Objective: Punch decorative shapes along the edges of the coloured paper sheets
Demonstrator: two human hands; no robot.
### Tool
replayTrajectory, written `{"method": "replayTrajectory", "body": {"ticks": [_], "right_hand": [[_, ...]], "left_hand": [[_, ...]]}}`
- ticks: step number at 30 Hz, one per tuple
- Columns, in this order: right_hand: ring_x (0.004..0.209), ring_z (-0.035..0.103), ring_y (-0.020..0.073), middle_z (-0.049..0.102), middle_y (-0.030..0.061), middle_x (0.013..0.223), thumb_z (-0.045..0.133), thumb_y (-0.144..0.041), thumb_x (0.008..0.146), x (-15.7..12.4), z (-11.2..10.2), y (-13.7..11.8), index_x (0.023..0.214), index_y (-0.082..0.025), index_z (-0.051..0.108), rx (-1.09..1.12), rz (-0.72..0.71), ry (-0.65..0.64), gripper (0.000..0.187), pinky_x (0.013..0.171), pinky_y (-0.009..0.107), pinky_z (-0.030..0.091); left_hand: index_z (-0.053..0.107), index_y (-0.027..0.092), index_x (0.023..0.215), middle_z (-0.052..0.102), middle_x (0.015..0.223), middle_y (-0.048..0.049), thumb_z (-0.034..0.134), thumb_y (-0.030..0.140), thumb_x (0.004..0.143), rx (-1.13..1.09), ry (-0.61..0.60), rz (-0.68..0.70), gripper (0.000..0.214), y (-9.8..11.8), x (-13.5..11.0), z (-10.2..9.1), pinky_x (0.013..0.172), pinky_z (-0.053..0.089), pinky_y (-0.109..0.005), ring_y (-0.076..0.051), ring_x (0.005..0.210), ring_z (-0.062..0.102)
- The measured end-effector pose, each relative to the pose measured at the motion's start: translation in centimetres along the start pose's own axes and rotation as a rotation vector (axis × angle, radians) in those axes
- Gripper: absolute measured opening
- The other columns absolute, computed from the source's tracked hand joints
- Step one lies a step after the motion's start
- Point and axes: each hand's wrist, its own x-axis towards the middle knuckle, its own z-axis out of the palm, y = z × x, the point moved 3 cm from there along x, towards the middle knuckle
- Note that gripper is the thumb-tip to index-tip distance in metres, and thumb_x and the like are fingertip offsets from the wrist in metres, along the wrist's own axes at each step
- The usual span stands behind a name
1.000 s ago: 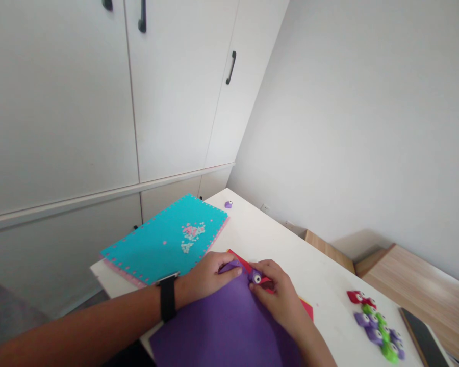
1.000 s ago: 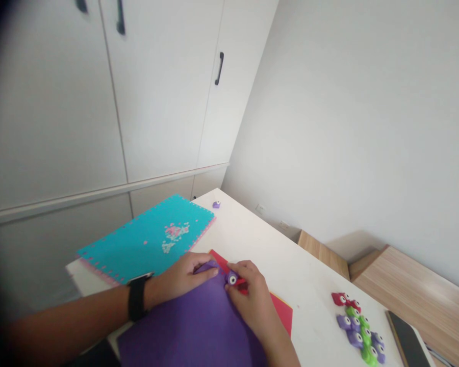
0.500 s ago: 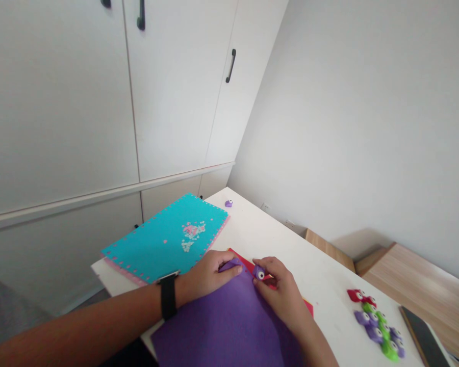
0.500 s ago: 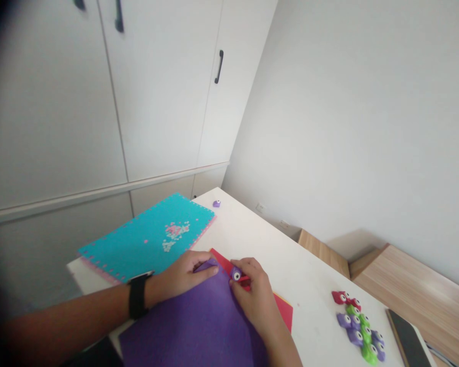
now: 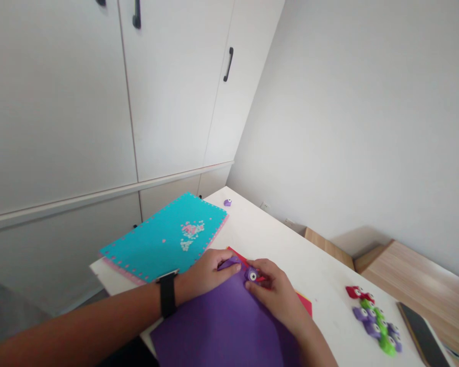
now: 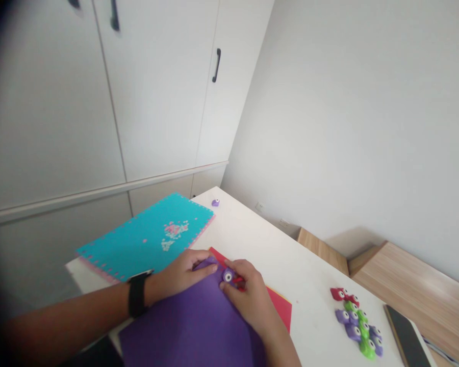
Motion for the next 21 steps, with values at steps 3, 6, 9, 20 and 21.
{"method": "replayTrajectory", "body": {"ticks": [3, 6, 9, 20, 21], "right_hand": [[0.086, 0.064, 0.022, 0.071, 0.0057, 0.101, 0.07, -0.044, 0.089, 0.0, -0.2, 1.0, 0.125, -0.025, 0.07, 0.082, 0.077, -0.028, 0.04, 0.076, 0.034, 0.053], [0.079, 0.062, 0.0202, 0.07, 0.0045, 0.089, 0.071, -0.049, 0.088, 0.0, -0.3, 1.8, 0.121, -0.021, 0.071, 0.132, 0.133, -0.023, 0.043, 0.071, 0.032, 0.05], [0.077, 0.061, 0.0181, 0.068, 0.0033, 0.086, 0.075, -0.047, 0.085, 0.0, -0.3, 2.2, 0.118, -0.02, 0.071, 0.155, 0.142, -0.03, 0.042, 0.07, 0.03, 0.048], [0.067, 0.055, 0.0119, 0.064, -0.0035, 0.08, 0.09, -0.039, 0.068, 0.1, -0.2, 2.1, 0.105, -0.022, 0.067, 0.353, 0.159, -0.095, 0.047, 0.062, 0.023, 0.041], [0.067, 0.056, 0.0121, 0.065, -0.003, 0.081, 0.091, -0.039, 0.067, 0.1, -0.1, 2.1, 0.104, -0.022, 0.068, 0.365, 0.17, -0.089, 0.047, 0.063, 0.023, 0.041]], "left_hand": [[0.071, 0.015, 0.089, 0.068, 0.077, -0.001, 0.054, 0.047, 0.095, -0.023, 0.001, 0.002, 0.037, 0.1, 0.0, 0.0, 0.062, 0.039, -0.025, -0.016, 0.07, 0.055], [0.071, 0.016, 0.086, 0.069, 0.077, -0.0011, 0.054, 0.048, 0.095, -0.007, 0.01, -0.017, 0.038, 0.1, 0.1, 0.1, 0.062, 0.039, -0.026, -0.017, 0.07, 0.056], [0.071, 0.016, 0.085, 0.07, 0.079, -0.0005, 0.055, 0.045, 0.096, 0.009, 0.007, -0.02, 0.035, 0.0, 0.3, 0.3, 0.065, 0.04, -0.026, -0.016, 0.071, 0.058], [0.073, 0.019, 0.094, 0.074, 0.089, -0.0002, 0.055, 0.046, 0.099, -0.02, -0.049, 0.003, 0.032, -0.1, 0.7, 0.6, 0.074, 0.046, -0.026, -0.018, 0.083, 0.066], [0.073, 0.019, 0.095, 0.074, 0.089, -0.0004, 0.055, 0.047, 0.099, -0.01, -0.05, 0.0, 0.033, -0.2, 0.7, 0.6, 0.075, 0.046, -0.026, -0.018, 0.083, 0.066]]}}
